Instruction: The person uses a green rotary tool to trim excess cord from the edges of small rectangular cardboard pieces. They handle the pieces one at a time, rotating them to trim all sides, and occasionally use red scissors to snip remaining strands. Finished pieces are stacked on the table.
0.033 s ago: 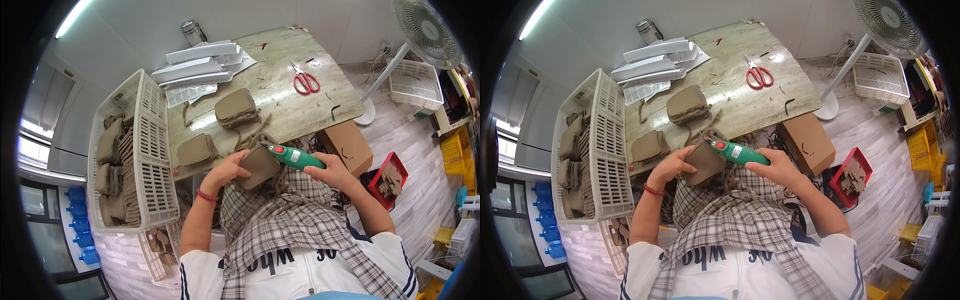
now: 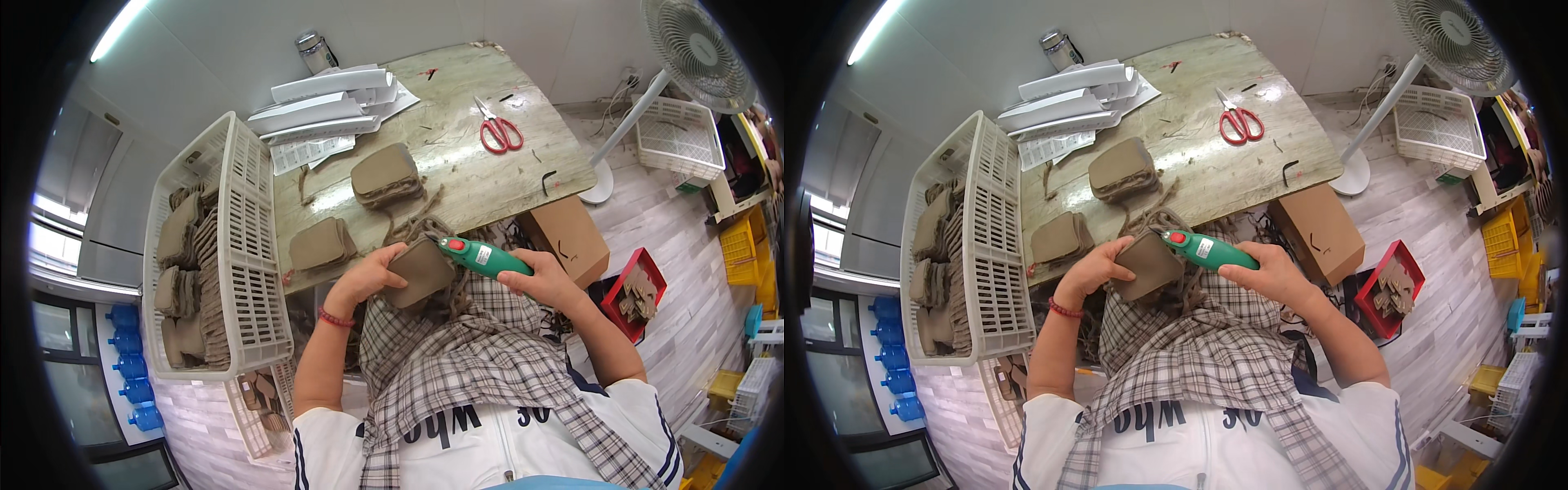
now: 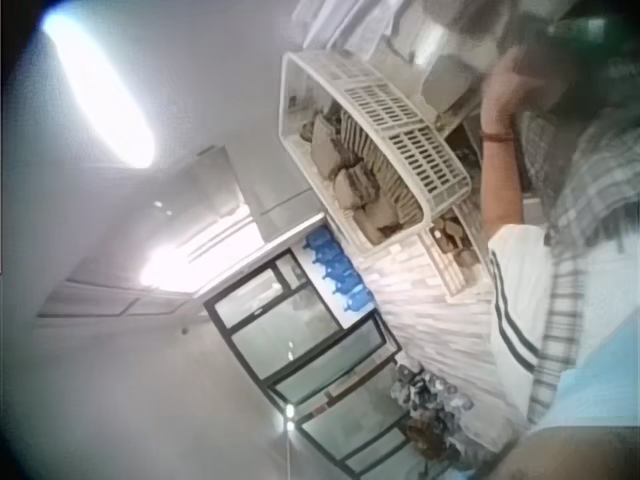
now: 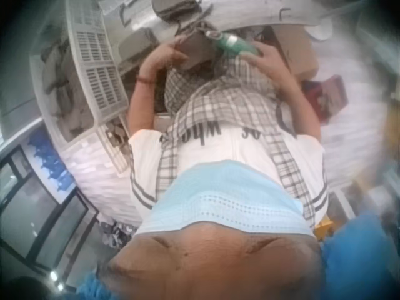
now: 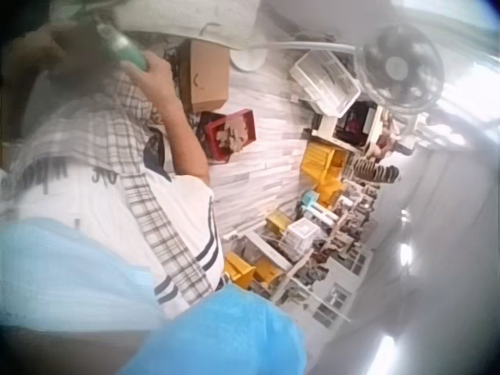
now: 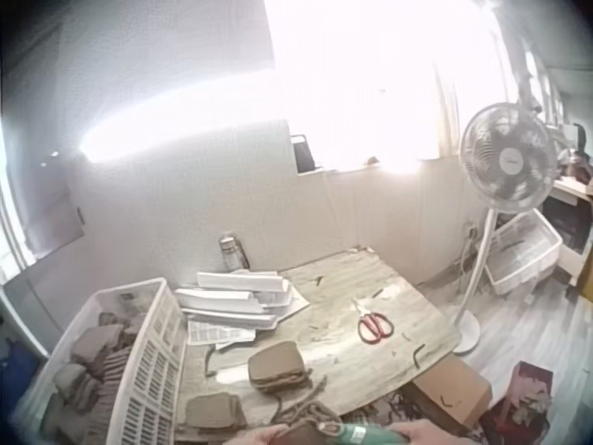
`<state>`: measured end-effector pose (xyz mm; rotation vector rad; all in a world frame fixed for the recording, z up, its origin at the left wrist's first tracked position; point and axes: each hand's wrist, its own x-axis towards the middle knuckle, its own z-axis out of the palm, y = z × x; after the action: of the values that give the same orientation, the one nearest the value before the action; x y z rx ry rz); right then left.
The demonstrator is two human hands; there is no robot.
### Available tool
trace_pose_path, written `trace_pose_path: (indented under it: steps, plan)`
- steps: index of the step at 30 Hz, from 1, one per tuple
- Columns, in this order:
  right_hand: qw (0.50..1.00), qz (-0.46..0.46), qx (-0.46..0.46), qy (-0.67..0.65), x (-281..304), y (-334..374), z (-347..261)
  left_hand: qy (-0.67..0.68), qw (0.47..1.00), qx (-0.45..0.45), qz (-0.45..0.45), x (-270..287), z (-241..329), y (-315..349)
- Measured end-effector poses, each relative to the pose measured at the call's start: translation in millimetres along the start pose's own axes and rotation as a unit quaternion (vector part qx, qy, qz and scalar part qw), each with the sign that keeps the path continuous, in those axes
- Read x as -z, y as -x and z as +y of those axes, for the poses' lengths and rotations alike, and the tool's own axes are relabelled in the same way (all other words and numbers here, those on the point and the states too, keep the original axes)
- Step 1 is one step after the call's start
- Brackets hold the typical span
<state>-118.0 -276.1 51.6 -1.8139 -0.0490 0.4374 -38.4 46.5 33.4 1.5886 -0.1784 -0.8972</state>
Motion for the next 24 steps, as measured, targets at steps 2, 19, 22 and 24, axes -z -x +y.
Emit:
trace_pose_path:
  steps: [2,19,22,24]
  plan:
    - [1.000,-0.015,-0.015,-0.016,1.3,0.6,1.9,-0.032,0.999,0.008,0.022,11.6,3.4,4.1]
    - [0.998,-0.043,-0.015,-0.051,-4.1,3.1,5.9,0.150,0.969,-0.087,0.175,18.7,-3.7,17.4]
    - [0.999,-0.039,-0.007,-0.004,-3.1,5.1,3.1,0.124,0.973,-0.075,0.177,16.0,-0.2,16.9]
    - [0.999,-0.036,0.007,0.030,-2.7,5.3,3.1,0.112,0.975,-0.080,0.174,13.6,-0.7,15.8]
